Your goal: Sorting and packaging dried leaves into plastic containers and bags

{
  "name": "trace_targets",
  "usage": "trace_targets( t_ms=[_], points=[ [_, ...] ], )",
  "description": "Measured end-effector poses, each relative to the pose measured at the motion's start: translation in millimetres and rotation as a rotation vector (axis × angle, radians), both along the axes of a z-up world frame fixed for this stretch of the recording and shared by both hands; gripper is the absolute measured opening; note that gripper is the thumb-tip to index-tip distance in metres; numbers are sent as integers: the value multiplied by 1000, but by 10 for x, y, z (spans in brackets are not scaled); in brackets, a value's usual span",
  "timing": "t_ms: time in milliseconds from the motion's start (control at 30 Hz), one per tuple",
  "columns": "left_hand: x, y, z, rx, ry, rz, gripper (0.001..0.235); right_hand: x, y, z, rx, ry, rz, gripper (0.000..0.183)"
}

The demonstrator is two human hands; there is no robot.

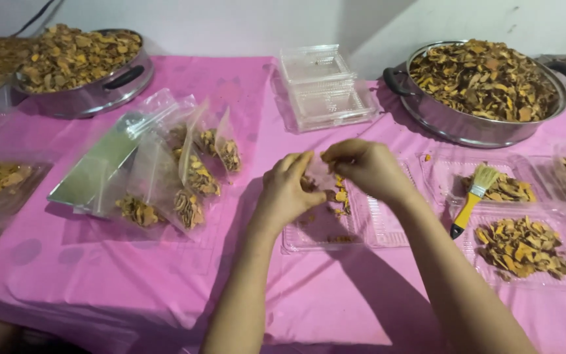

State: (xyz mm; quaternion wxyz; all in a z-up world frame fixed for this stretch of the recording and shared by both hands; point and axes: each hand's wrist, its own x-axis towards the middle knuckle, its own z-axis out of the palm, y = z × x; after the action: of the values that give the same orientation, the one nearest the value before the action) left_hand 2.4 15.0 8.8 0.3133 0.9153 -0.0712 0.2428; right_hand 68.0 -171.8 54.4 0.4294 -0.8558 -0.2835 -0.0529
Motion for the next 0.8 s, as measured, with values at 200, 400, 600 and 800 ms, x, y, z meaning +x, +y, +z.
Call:
trace_targets(
  t_ms=[200,400,600,800],
  points=[
    [-73,-61,117,-62,1,9,89,-61,-21,23,-166,79,7,42],
    [-82,-80,94,-343,100,-61,94,-217,33,136,-36,48,54,39],
    [-72,-119,28,-478,66,-160,86,-305,46,270,175,-42,92,33],
    [-85,-234,-59,-236,-388,27,100,-463,-84,393,-70,-219,92,25]
  ],
)
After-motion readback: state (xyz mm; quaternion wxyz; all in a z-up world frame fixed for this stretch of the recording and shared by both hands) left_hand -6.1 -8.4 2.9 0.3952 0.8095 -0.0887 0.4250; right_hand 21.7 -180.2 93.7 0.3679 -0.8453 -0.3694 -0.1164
